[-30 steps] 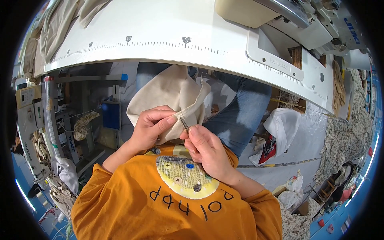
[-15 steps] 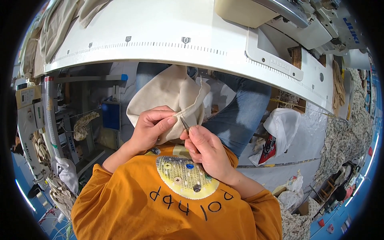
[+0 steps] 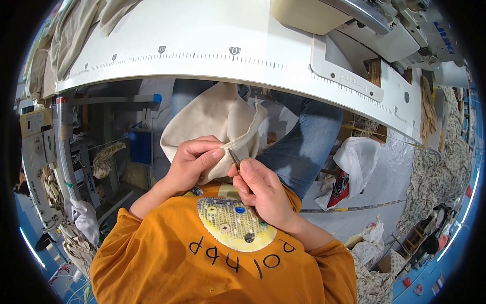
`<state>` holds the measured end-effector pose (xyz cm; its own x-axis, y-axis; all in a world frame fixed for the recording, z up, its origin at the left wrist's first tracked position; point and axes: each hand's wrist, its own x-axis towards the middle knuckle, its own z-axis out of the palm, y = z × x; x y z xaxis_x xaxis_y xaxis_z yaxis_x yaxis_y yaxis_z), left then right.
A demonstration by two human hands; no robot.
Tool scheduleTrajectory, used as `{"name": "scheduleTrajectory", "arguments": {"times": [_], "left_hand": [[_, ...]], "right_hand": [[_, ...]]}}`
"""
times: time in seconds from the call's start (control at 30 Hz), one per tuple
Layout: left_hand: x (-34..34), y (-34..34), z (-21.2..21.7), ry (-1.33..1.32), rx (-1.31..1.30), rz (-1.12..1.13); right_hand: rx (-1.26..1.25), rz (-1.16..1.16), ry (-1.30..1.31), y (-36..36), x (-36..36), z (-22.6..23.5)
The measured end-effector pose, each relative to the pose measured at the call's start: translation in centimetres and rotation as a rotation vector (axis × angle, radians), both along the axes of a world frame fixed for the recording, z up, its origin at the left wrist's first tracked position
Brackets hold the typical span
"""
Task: The worker is using small thread snips to manually unpick and remove stitches from a piece of beige fabric.
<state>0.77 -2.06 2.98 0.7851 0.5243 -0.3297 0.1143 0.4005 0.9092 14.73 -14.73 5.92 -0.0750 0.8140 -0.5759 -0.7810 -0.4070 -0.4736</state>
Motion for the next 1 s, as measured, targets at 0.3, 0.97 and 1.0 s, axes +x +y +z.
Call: {"name": "scheduleTrajectory", "arguments": {"times": [0.3,0.97,1.0], "left_hand": [[-0.1,-0.6,-0.9,-0.032,0.044,-0.015],[0.1,-0.4,-0.4,-0.014,0.223,0.03],[0.1,-0.4,-0.5,-0.011,0.223,0.027]], "right_hand": [[0.301,-0.334,0.053,-0.3,0.3,0.0],[-0.078,0.048,-0.087,0.2,0.4,0.5],[-0.077,0.05,-0.087,0.2,0.4,0.5]]}}
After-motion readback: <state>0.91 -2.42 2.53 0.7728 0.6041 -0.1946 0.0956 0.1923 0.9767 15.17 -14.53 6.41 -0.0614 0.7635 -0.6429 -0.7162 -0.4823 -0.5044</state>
